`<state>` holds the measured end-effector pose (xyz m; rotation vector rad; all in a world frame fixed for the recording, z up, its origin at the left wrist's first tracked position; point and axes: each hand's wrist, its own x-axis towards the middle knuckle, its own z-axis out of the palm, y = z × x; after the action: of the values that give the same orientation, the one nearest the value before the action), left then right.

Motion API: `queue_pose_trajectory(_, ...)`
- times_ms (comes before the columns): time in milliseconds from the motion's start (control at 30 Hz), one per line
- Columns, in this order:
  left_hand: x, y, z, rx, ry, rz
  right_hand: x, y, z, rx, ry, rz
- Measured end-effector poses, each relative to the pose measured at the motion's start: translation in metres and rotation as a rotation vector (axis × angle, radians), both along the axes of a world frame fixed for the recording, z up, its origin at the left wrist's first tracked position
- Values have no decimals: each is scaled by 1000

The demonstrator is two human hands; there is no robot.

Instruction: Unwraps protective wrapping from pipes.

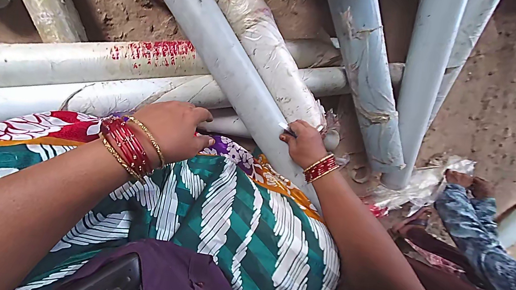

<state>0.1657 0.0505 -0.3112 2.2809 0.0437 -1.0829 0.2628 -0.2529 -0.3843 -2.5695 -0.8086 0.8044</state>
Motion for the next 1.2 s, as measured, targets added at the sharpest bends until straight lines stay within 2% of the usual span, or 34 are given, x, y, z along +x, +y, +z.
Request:
queue_pose_trajectory(233, 0, 4, 3, 5, 19, 12, -11, -35, 15, -39, 35, 85)
queue_pose_trajectory(333, -1, 5, 4, 7, 12, 6, -18, -47, 27, 15, 48, -42)
queue_pose_trajectory(467, -2, 2, 5, 3, 22, -1, -15, -48, 11, 187, 56, -258)
queue_pose_trajectory(567, -3, 2, 6, 1, 20, 8, -16, -31, -3, 216, -30, -220)
queue_pose_trajectory(667, -2, 3, 4, 2, 37, -5, -23, -21, -13, 239, -234, -174)
queue_pose_trajectory(767, -1, 0, 3, -5, 43, -12, -25, -13, -14, 162, -332, -113)
queue_pose_trajectory(867, 1, 1, 5, -8, 45, -4, -25, -7, -10, 48, -264, -82)
queue_pose_trajectory(1000, 1, 3, 4, -11, 51, 4, -21, -9, -3, 5, -147, -54)
queue_pose_trajectory(1133, -1, 5, 6, -19, 41, 2, -31, -30, 9, -17, -110, 92)
queue_pose_trajectory(1200, -2, 6, 9, -24, 33, 3, -37, -45, 18, -33, -95, 49)
